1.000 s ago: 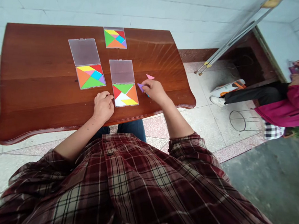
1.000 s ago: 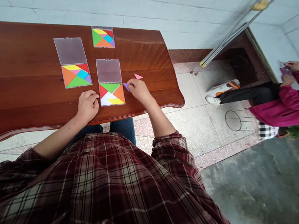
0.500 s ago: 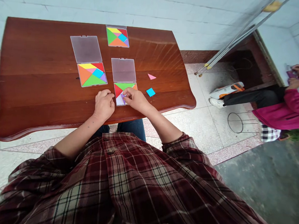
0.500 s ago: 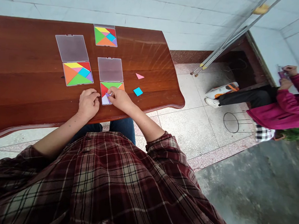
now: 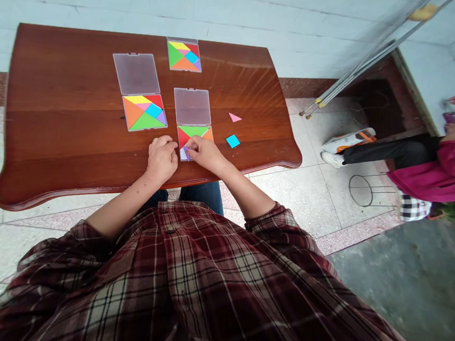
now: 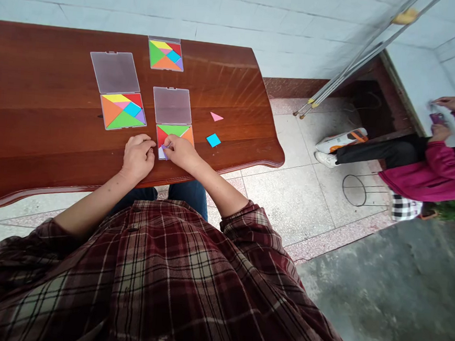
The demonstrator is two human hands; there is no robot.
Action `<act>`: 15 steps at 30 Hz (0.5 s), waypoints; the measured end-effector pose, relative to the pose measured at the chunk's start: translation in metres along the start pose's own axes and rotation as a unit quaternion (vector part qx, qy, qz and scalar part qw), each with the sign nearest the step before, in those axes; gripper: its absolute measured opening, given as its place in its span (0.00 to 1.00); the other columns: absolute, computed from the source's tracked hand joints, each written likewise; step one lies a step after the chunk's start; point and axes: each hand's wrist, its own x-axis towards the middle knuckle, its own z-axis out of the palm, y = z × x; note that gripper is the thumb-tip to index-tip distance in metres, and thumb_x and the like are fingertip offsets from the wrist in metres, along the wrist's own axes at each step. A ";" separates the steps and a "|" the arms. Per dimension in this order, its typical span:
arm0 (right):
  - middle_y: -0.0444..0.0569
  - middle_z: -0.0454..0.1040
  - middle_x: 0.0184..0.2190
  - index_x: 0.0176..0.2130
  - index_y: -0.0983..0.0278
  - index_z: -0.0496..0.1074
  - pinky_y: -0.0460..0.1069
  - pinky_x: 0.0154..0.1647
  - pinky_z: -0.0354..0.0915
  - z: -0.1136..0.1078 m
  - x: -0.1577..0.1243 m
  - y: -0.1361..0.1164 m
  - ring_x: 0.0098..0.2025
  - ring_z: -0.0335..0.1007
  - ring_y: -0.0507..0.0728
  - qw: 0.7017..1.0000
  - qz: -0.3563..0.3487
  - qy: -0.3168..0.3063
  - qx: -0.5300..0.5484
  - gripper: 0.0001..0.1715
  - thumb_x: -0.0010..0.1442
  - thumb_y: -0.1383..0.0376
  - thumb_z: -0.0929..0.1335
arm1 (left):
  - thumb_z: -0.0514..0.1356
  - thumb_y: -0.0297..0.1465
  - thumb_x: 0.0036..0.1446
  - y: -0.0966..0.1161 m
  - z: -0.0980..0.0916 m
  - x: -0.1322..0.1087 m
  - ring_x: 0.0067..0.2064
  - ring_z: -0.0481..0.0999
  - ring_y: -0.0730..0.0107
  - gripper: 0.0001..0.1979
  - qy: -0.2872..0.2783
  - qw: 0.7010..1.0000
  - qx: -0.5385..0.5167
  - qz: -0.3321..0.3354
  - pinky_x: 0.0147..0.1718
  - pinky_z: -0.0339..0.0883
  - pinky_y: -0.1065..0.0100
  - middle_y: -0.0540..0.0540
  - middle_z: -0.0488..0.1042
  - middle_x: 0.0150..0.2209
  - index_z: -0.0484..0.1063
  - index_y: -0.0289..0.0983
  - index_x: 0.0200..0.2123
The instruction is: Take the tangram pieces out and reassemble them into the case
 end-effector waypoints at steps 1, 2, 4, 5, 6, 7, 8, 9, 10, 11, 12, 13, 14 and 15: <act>0.39 0.66 0.23 0.34 0.63 0.67 0.46 0.35 0.57 -0.001 0.000 0.000 0.27 0.61 0.51 1.000 0.001 0.003 -0.004 0.03 0.55 0.68 0.65 | 0.52 0.26 0.53 0.000 0.000 0.000 0.47 0.68 0.53 0.12 -0.002 1.000 0.001 -0.002 0.47 0.64 0.52 0.41 0.72 0.46 0.75 0.39 0.37; 0.39 0.66 0.23 0.33 0.63 0.66 0.46 0.34 0.57 -0.002 0.000 0.000 0.27 0.61 0.51 1.000 0.002 0.006 -0.010 0.02 0.55 0.68 0.65 | 0.52 0.26 0.53 0.000 0.000 0.000 0.47 0.68 0.54 0.12 -0.003 1.000 0.002 -0.004 0.46 0.64 0.53 0.41 0.72 0.46 0.75 0.39 0.37; 0.40 0.67 0.24 0.31 0.62 0.66 0.46 0.34 0.57 -0.005 -0.001 0.000 0.28 0.61 0.51 1.000 0.003 0.010 -0.019 0.02 0.54 0.69 0.65 | 0.52 0.26 0.53 0.000 0.000 0.000 0.47 0.68 0.54 0.12 -0.003 1.000 0.003 -0.004 0.46 0.64 0.53 0.41 0.72 0.46 0.75 0.39 0.36; 0.40 0.67 0.24 0.31 0.62 0.66 0.46 0.34 0.57 -0.006 -0.001 0.000 0.28 0.62 0.51 1.000 0.002 0.012 -0.024 0.03 0.54 0.70 0.64 | 0.53 0.26 0.53 0.001 -0.001 0.000 0.46 0.68 0.54 0.12 -0.003 1.000 0.003 -0.004 0.46 0.64 0.53 0.42 0.72 0.45 0.75 0.39 0.36; 0.40 0.67 0.24 0.31 0.62 0.66 0.46 0.34 0.57 -0.008 -0.002 0.000 0.28 0.62 0.51 0.999 0.001 0.014 -0.031 0.03 0.54 0.70 0.64 | 0.53 0.26 0.53 0.001 -0.001 0.000 0.46 0.68 0.54 0.12 -0.003 1.000 0.004 -0.003 0.46 0.63 0.53 0.42 0.72 0.45 0.75 0.39 0.36; 0.40 0.68 0.25 0.31 0.62 0.66 0.46 0.34 0.57 -0.009 -0.002 0.000 0.29 0.62 0.51 0.999 -0.001 0.016 -0.041 0.03 0.55 0.70 0.64 | 0.53 0.26 0.53 0.001 -0.001 0.001 0.46 0.68 0.54 0.12 -0.002 1.000 0.004 -0.002 0.46 0.63 0.53 0.42 0.72 0.45 0.75 0.39 0.36; 0.41 0.68 0.25 0.32 0.62 0.67 0.47 0.34 0.57 -0.010 -0.003 -0.001 0.29 0.63 0.52 0.998 -0.004 0.017 -0.056 0.03 0.55 0.70 0.64 | 0.53 0.26 0.53 0.002 -0.001 0.001 0.46 0.68 0.54 0.12 -0.001 1.000 0.004 -0.002 0.46 0.63 0.53 0.41 0.72 0.45 0.75 0.39 0.36; 0.42 0.69 0.26 0.34 0.63 0.68 0.47 0.35 0.58 -0.011 -0.003 -0.002 0.30 0.63 0.53 0.997 -0.008 0.018 -0.074 0.04 0.56 0.70 0.64 | 0.53 0.25 0.53 0.002 -0.001 0.001 0.46 0.68 0.54 0.12 0.000 1.000 0.003 -0.001 0.46 0.63 0.53 0.41 0.72 0.45 0.75 0.39 0.36; 0.44 0.71 0.27 0.35 0.63 0.69 0.47 0.36 0.58 -0.011 -0.004 -0.004 0.31 0.65 0.54 0.995 -0.014 0.019 -0.097 0.05 0.58 0.69 0.64 | 0.53 0.25 0.53 0.002 -0.001 0.000 0.46 0.68 0.53 0.12 0.002 1.000 0.002 -0.001 0.46 0.63 0.53 0.41 0.72 0.45 0.75 0.38 0.36; 0.46 0.73 0.29 0.37 0.64 0.69 0.48 0.37 0.59 -0.010 -0.004 -0.006 0.32 0.66 0.55 0.992 -0.021 0.022 -0.122 0.06 0.59 0.69 0.63 | 0.53 0.25 0.53 0.002 -0.001 0.000 0.46 0.68 0.53 0.12 0.003 1.000 0.000 0.000 0.46 0.63 0.52 0.40 0.72 0.45 0.75 0.38 0.36; 0.48 0.74 0.32 0.39 0.64 0.70 0.49 0.38 0.59 -0.008 -0.005 -0.008 0.34 0.68 0.56 0.988 -0.028 0.024 -0.150 0.08 0.60 0.69 0.63 | 0.53 0.25 0.53 0.002 -0.001 0.000 0.46 0.68 0.53 0.12 0.004 1.000 -0.003 0.000 0.46 0.63 0.52 0.40 0.72 0.45 0.76 0.39 0.36; 0.51 0.76 0.35 0.40 0.65 0.70 0.50 0.39 0.60 -0.006 -0.006 -0.011 0.37 0.69 0.57 0.983 -0.033 0.025 -0.178 0.09 0.61 0.69 0.62 | 0.54 0.25 0.52 0.002 -0.001 0.000 0.47 0.68 0.52 0.12 0.005 1.000 -0.006 0.000 0.46 0.63 0.51 0.40 0.72 0.45 0.76 0.39 0.36; 0.54 0.76 0.38 0.42 0.66 0.71 0.50 0.40 0.60 -0.004 -0.006 -0.013 0.39 0.70 0.59 0.978 -0.037 0.023 -0.206 0.11 0.62 0.69 0.61 | 0.54 0.25 0.52 0.002 -0.001 0.000 0.47 0.68 0.52 0.12 0.005 1.000 -0.008 0.000 0.46 0.63 0.51 0.40 0.72 0.45 0.76 0.39 0.36; 0.56 0.76 0.41 0.44 0.66 0.71 0.51 0.40 0.61 -0.001 -0.006 -0.016 0.41 0.70 0.60 0.972 -0.038 0.021 -0.230 0.13 0.62 0.70 0.61 | 0.54 0.25 0.52 0.002 -0.002 0.000 0.47 0.68 0.52 0.13 0.004 1.000 -0.009 0.001 0.47 0.63 0.50 0.40 0.72 0.45 0.76 0.39 0.37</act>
